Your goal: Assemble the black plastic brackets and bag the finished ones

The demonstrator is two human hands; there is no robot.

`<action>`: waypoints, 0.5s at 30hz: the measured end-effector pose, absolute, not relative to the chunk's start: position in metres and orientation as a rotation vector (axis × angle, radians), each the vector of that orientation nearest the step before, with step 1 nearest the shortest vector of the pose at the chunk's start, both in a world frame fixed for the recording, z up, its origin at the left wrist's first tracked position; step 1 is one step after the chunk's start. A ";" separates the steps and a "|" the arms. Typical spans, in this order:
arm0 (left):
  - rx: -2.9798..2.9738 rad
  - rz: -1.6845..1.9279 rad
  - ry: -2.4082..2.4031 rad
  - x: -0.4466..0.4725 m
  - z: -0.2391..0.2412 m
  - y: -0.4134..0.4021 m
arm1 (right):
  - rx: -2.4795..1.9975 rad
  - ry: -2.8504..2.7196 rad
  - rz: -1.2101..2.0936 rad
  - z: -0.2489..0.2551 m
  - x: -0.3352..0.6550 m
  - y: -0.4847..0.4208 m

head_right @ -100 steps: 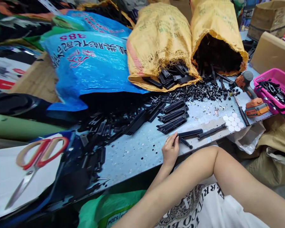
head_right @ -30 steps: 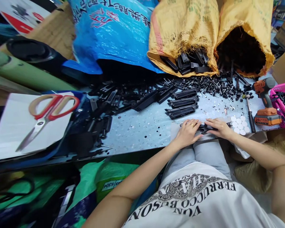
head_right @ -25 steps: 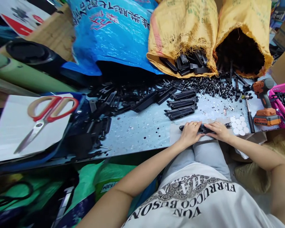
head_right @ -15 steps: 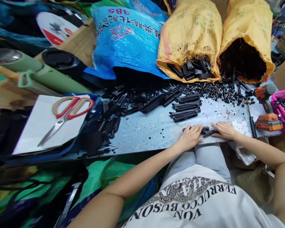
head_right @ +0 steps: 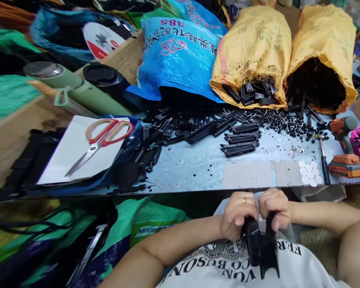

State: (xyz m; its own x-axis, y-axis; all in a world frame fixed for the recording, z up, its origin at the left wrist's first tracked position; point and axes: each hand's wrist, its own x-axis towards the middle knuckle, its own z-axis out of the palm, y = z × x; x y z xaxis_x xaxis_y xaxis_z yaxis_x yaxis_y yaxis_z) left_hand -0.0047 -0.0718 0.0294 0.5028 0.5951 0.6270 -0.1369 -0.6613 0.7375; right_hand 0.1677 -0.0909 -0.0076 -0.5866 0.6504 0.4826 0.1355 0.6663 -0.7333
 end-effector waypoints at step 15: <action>2.899 0.656 0.965 -0.025 -0.069 -0.003 | -1.207 -2.648 0.181 -0.003 0.093 0.166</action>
State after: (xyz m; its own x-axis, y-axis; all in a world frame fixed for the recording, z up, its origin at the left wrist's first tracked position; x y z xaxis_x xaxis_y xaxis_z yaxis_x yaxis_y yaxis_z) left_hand -0.0246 -0.0025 -0.0689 0.7211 0.5765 0.3842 0.5696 -0.8090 0.1449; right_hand 0.0927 0.1660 -0.0031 -0.6360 0.7564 0.1528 0.7285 0.6538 -0.2044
